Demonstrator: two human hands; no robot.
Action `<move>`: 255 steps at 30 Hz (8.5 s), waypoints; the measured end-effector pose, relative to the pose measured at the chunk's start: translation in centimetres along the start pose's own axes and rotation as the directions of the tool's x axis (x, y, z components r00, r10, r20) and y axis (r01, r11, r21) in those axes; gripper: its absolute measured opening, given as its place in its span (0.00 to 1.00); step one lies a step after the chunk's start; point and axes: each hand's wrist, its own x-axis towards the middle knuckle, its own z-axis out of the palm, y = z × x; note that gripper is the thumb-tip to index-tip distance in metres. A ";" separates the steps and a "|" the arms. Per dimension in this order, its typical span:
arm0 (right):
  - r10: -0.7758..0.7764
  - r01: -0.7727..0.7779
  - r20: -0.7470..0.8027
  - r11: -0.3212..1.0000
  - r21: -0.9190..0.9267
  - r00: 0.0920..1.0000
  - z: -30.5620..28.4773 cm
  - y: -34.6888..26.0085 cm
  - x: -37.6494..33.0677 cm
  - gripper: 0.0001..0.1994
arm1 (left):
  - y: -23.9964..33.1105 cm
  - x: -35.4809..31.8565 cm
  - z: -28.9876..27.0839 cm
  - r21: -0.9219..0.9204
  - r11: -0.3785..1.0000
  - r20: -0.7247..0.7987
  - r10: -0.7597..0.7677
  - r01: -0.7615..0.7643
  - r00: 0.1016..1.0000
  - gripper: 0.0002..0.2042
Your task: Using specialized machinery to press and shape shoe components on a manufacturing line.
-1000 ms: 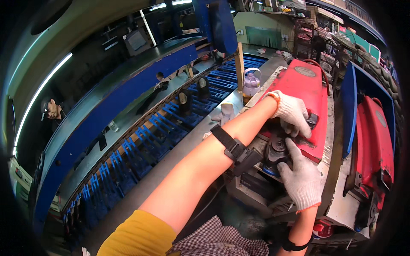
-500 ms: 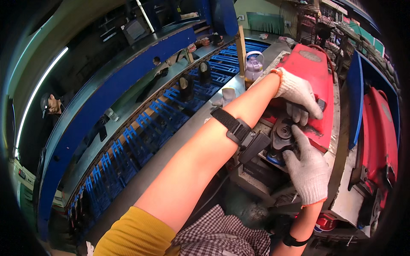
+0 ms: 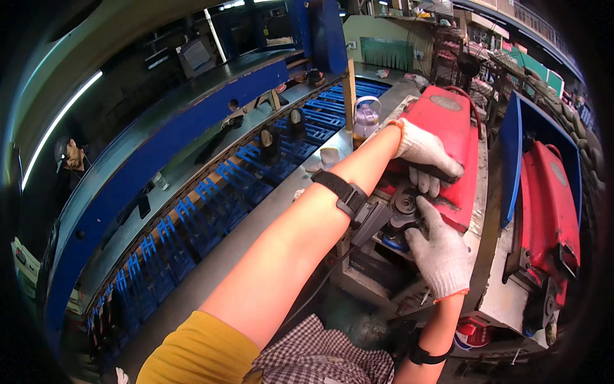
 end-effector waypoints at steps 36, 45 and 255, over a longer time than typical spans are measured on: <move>0.073 -0.076 0.074 0.997 0.029 0.995 -0.5 -0.7 -0.1 0.32 | -0.1 -0.5 0.2 -0.048 0.999 -0.024 0.020 -0.021 1.000 0.25; -0.052 0.052 0.001 0.998 0.036 0.999 0.0 0.1 -0.1 0.31 | -0.2 -0.2 0.2 -0.047 0.999 -0.003 0.003 -0.003 1.000 0.29; -0.164 0.088 -0.400 0.975 -0.202 0.902 3.3 6.4 -0.9 0.16 | -41.0 -18.4 14.4 -0.176 0.345 -0.939 -0.339 0.922 -0.053 0.22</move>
